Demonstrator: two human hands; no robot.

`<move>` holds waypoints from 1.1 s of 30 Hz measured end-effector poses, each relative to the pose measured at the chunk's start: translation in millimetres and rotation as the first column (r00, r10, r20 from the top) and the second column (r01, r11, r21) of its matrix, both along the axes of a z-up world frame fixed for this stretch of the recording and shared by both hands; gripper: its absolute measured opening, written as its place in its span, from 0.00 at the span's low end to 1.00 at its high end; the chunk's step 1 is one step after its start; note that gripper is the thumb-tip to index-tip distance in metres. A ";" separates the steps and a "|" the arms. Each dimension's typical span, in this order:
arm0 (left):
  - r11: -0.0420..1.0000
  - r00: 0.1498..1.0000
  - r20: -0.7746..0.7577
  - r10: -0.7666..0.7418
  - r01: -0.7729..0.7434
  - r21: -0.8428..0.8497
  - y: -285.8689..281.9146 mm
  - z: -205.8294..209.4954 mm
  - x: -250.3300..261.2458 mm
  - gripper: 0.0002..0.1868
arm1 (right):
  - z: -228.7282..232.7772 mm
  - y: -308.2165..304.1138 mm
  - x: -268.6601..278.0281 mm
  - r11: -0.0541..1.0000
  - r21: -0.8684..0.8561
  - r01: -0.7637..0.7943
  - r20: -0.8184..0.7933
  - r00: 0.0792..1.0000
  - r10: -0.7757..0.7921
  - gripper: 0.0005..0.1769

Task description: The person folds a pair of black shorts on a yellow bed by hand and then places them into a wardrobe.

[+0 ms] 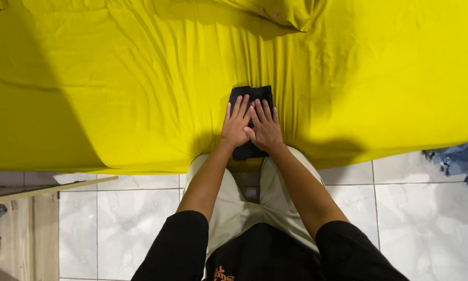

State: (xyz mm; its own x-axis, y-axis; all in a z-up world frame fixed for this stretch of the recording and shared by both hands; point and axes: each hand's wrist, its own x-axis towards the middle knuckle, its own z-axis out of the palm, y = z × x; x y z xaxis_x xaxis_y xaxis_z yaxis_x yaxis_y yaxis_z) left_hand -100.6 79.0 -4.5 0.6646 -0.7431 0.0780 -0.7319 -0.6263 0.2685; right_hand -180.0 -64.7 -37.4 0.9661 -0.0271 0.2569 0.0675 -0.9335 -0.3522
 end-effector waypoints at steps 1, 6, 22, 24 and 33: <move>0.999 1.000 0.009 0.004 -0.003 -0.045 -0.9 -6.3 0.9 0.41 | -3.7 -1.0 -1.0 1.000 -0.004 0.007 -0.032 0.999 -0.008 0.44; 0.999 1.000 0.002 0.011 -0.011 -0.036 -5.3 -21.3 5.9 0.40 | 1.2 -2.6 7.0 0.999 0.017 0.030 -0.101 0.994 -0.028 0.44; 0.998 1.000 0.001 -0.025 0.025 -0.056 1.5 4.9 23.1 0.50 | 10.9 -25.0 37.4 0.993 -0.009 -0.120 -0.098 0.988 0.118 0.43; 0.999 1.000 0.012 -0.016 0.017 -0.048 -3.4 -0.4 28.6 0.49 | 6.8 -28.2 44.6 0.994 -0.045 -0.103 -0.129 0.987 0.096 0.43; 0.999 0.999 0.030 0.018 -0.019 0.040 -2.8 -1.2 28.2 0.52 | 20.1 -22.6 24.5 0.973 -0.179 -0.144 -0.204 0.973 0.107 0.45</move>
